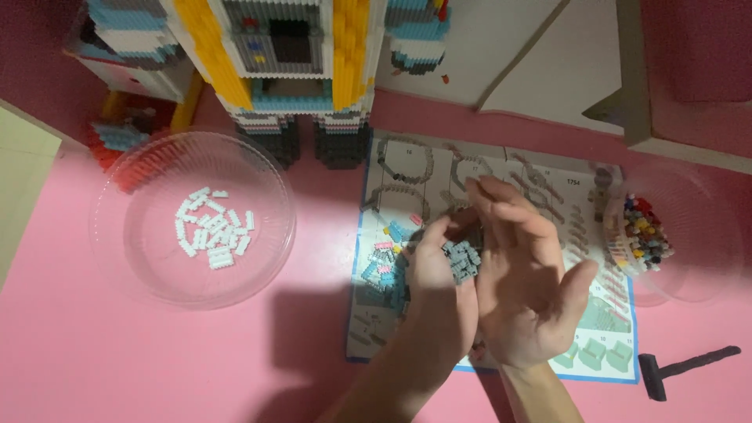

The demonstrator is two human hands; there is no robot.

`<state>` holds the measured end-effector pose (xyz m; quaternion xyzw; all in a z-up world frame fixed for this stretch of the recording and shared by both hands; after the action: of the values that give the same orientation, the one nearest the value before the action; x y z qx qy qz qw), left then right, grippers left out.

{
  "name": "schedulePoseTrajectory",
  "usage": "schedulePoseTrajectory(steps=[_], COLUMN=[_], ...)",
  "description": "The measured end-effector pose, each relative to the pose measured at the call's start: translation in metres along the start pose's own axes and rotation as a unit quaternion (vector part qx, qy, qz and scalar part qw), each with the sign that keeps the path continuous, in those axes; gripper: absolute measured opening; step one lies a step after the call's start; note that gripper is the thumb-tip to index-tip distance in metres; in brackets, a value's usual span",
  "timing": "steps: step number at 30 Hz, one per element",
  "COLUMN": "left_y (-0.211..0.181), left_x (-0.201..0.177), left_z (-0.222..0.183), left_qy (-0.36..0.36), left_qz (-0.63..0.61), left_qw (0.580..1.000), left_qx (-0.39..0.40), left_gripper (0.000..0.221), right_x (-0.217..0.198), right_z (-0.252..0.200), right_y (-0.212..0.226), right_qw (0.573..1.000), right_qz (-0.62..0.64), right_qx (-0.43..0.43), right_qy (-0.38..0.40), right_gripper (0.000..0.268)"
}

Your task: Sorting and assembling miniature building blocks (nanoblocks) on a pink surface following an instruction manual.

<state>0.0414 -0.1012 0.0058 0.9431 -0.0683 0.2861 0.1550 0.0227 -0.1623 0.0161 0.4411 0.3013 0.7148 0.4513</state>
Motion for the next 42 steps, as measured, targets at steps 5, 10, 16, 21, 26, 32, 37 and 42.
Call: schedulePoseTrajectory(steps=[5, 10, 16, 21, 26, 32, 37, 42], left_y=[-0.002, -0.052, -0.093, -0.092, -0.09, -0.1, -0.099, -0.093], left_x=[-0.016, -0.026, -0.031, -0.092, -0.127, -0.165, -0.16, -0.171], left_z=[0.031, 0.018, -0.058, -0.055, -0.042, -0.043, -0.05, -0.028], left_qy=[0.051, 0.124, 0.186, 0.264, 0.327, 0.237, 0.119, 0.129], left_qz=[-0.075, -0.071, 0.042, -0.001, -0.112, -0.041, -0.01, -0.025], left_qw=[0.995, 0.989, 0.973, 0.963, 0.938, 0.97, 0.993, 0.991], left_qx=[0.05, 0.028, 0.134, 0.057, -0.003, -0.046, 0.002, 0.015], left_gripper=[0.027, 0.027, 0.058, 0.059, 0.048, 0.066, 0.063, 0.049], right_x=[0.006, -0.031, -0.023, -0.01, 0.001, -0.001, 0.013, 0.026], right_z=[0.002, -0.01, -0.048, -0.056, -0.056, -0.05, 0.015, 0.054], right_y=[0.013, 0.034, 0.027, 0.019, 0.005, 0.008, -0.009, -0.046], right_qw=[0.97, 0.906, 0.779, 0.767, 0.761, 0.915, 0.897, 0.751], right_qz=[-0.215, -0.39, -0.559, -0.577, -0.576, -0.375, -0.337, -0.598], right_qx=[-0.112, -0.162, -0.062, -0.077, -0.09, 0.144, 0.283, 0.102], right_qy=[0.023, 0.022, 0.277, 0.27, 0.285, 0.041, 0.051, 0.262], right_gripper=[0.063, 0.032, 0.022, 0.027, 0.016, 0.005, 0.017, 0.039])
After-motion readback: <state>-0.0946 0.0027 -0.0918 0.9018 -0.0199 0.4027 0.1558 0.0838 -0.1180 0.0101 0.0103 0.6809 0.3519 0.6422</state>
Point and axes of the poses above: each hand's wrist, its own z-axis towards the middle knuckle, its own x-axis out of the palm, y = z × x, the point moved 2 cm from there along z, towards the middle knuckle, and after that the axes turned 6 degrees about -z, right-handed, at the moved point
